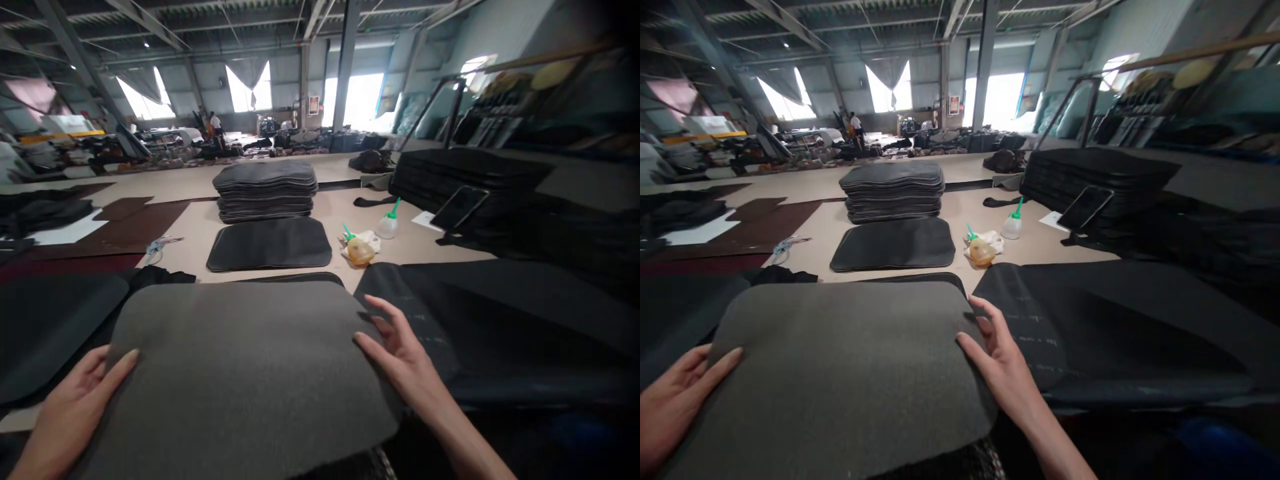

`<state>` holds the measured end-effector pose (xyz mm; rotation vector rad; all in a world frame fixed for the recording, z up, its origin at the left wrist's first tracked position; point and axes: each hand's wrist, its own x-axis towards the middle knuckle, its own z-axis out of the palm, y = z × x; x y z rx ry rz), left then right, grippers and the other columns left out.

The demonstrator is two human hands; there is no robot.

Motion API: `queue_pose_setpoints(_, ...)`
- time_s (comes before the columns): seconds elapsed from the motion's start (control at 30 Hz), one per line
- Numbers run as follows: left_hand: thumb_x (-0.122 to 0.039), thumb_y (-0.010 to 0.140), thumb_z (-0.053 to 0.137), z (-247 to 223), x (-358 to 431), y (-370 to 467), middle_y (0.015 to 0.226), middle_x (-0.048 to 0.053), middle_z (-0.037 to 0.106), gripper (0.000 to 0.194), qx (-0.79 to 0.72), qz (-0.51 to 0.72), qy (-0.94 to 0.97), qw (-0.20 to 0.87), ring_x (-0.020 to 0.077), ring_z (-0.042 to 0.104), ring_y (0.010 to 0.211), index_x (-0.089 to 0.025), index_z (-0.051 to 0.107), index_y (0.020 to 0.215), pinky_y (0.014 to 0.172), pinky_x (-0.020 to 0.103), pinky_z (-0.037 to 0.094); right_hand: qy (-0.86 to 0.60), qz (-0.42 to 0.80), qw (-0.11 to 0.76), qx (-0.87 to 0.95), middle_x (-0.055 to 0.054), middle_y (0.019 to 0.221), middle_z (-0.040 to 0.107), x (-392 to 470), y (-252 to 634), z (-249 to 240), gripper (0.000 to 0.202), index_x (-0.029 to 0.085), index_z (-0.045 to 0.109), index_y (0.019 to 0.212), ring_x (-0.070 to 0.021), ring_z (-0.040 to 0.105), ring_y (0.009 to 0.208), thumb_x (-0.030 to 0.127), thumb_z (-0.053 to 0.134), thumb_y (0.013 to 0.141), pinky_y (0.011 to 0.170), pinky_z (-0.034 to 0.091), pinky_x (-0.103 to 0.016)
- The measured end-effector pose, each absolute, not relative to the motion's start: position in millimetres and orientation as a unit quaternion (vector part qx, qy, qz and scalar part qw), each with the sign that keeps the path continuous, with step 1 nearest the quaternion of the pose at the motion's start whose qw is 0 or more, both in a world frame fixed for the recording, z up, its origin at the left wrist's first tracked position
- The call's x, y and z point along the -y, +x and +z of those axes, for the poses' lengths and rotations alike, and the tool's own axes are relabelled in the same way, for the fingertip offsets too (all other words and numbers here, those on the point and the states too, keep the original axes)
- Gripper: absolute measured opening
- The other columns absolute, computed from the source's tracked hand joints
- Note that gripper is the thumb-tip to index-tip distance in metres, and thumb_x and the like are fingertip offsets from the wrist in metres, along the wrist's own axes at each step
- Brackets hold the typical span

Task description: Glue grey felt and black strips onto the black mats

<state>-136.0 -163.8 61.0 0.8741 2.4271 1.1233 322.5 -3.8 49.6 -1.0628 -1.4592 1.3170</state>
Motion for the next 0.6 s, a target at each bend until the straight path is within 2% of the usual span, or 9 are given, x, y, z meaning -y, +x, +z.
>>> queue_pose_setpoints(0.1,-0.073,0.077,0.063,60,113,-127,0.092,0.001,0.078,0.058,-0.837,0.349,0.372,0.198,0.028,0.074,0.088,-0.028,0.061,0.114,0.074,0.036,0.058,-0.466,0.428,0.407,0.659,-0.006,0.116,0.071,-24,329,35,0.035,0.025,0.069,0.116,-0.0254,0.065,0.111,0.05,0.066,0.091,0.102,0.048,-0.04)
queue_pose_setpoints(0.17,-0.071,0.08,0.061,50,89,-128,0.097,0.004,0.078,0.059,-0.838,0.311,0.418,0.163,0.0288,0.073,0.096,-0.025,0.061,0.117,0.082,0.035,0.055,-0.491,0.379,0.39,0.681,-0.005,0.109,0.073,-39,329,26,0.032,0.024,0.073,0.107,-0.0251,0.066,0.104,0.05,0.063,0.093,0.099,0.048,-0.04)
queue_pose_setpoints(0.3,-0.067,0.085,0.058,24,65,-133,0.118,0.015,0.073,0.068,-0.845,0.235,0.469,0.105,0.0356,0.067,0.117,-0.023,0.052,0.137,0.094,0.041,0.051,-0.511,0.364,0.353,0.694,-0.006,0.11,0.074,-55,326,14,0.04,0.023,0.072,0.115,-0.0255,0.067,0.097,0.053,0.062,0.091,0.091,0.052,-0.041)
queue_pose_setpoints(0.47,-0.07,0.085,0.056,12,66,-131,0.121,0.016,0.071,0.087,-0.833,0.191,0.504,0.129,0.0361,0.067,0.118,-0.025,0.032,0.155,0.095,0.043,0.052,-0.484,0.367,0.291,0.739,-0.006,0.125,0.069,-56,328,14,0.041,0.026,0.068,0.124,-0.0269,0.064,0.105,0.049,0.064,0.09,0.092,0.051,-0.041)
queue_pose_setpoints(0.53,-0.068,0.084,0.06,13,69,-131,0.126,0.015,0.07,0.087,-0.823,0.191,0.521,0.125,0.0348,0.066,0.118,-0.026,0.034,0.155,0.095,0.041,0.051,-0.471,0.36,0.281,0.755,-0.005,0.126,0.068,-56,329,13,0.038,0.026,0.068,0.123,-0.0265,0.063,0.11,0.045,0.066,0.09,0.096,0.05,-0.04)
queue_pose_setpoints(0.6,-0.064,0.083,0.062,14,72,-131,0.132,0.011,0.067,0.077,-0.806,0.201,0.544,0.12,0.0327,0.065,0.118,-0.029,0.044,0.149,0.096,0.038,0.051,-0.465,0.348,0.283,0.763,-0.005,0.126,0.068,-56,329,11,0.038,0.027,0.068,0.123,-0.026,0.063,0.113,0.042,0.068,0.088,0.1,0.048,-0.04)
